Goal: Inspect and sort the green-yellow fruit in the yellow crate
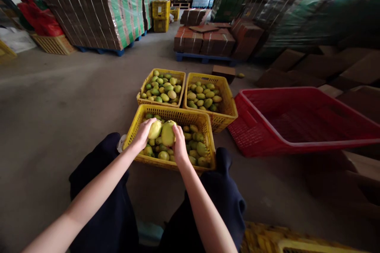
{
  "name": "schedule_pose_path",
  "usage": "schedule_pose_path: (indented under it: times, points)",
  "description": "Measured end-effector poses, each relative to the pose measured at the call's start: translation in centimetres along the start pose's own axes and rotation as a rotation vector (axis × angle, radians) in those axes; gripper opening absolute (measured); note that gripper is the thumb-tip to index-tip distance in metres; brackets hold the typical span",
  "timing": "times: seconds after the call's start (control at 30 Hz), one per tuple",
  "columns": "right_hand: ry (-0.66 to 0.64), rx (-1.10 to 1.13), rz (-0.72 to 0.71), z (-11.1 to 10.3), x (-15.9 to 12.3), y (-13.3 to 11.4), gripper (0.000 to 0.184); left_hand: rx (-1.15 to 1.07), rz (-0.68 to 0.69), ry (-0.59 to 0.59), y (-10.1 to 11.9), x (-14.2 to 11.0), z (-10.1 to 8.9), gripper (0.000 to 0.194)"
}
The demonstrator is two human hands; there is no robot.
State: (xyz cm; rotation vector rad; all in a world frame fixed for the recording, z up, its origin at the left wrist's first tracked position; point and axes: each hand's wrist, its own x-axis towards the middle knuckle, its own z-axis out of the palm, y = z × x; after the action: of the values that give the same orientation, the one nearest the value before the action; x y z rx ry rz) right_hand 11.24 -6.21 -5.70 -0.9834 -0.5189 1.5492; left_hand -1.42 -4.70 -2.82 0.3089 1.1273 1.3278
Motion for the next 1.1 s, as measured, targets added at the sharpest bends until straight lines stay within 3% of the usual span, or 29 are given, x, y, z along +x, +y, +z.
schedule_pose_path:
  times: [0.13, 0.23, 0.33, 0.5, 0.67, 0.9, 1.1]
  points:
    - [0.003, 0.036, -0.028, 0.5, -0.3, -0.4, 0.026, 0.067, 0.044, -0.059, 0.1, -0.2, 0.1, 0.011]
    - [-0.009, 0.072, 0.028, 1.0, -0.6, -0.9, 0.025, 0.005, -0.053, -0.006, 0.6, -0.3, 0.4, 0.017]
    - [0.018, 0.127, 0.188, 1.4, -0.7, -1.5, 0.02, -0.088, -0.208, 0.045, 1.3, -0.3, 0.6, 0.025]
    - [0.08, 0.199, 0.28, 1.4, -0.7, -1.9, 0.016, -0.22, -0.387, 0.009, 1.8, -0.2, 0.7, 0.033]
    - [0.052, 0.252, 0.255, 1.1, -0.6, -1.9, 0.017, -0.256, -0.41, -0.081, 2.4, -0.9, 0.8, 0.043]
    - [0.026, 0.262, 0.201, 1.1, -0.7, -2.3, 0.014, -0.213, -0.278, -0.162, 3.2, -2.0, 1.2, 0.024]
    - [0.081, 0.296, 0.193, 1.3, -0.8, -2.5, 0.009, -0.223, -0.341, -0.171, 2.4, -1.2, 1.1, 0.041]
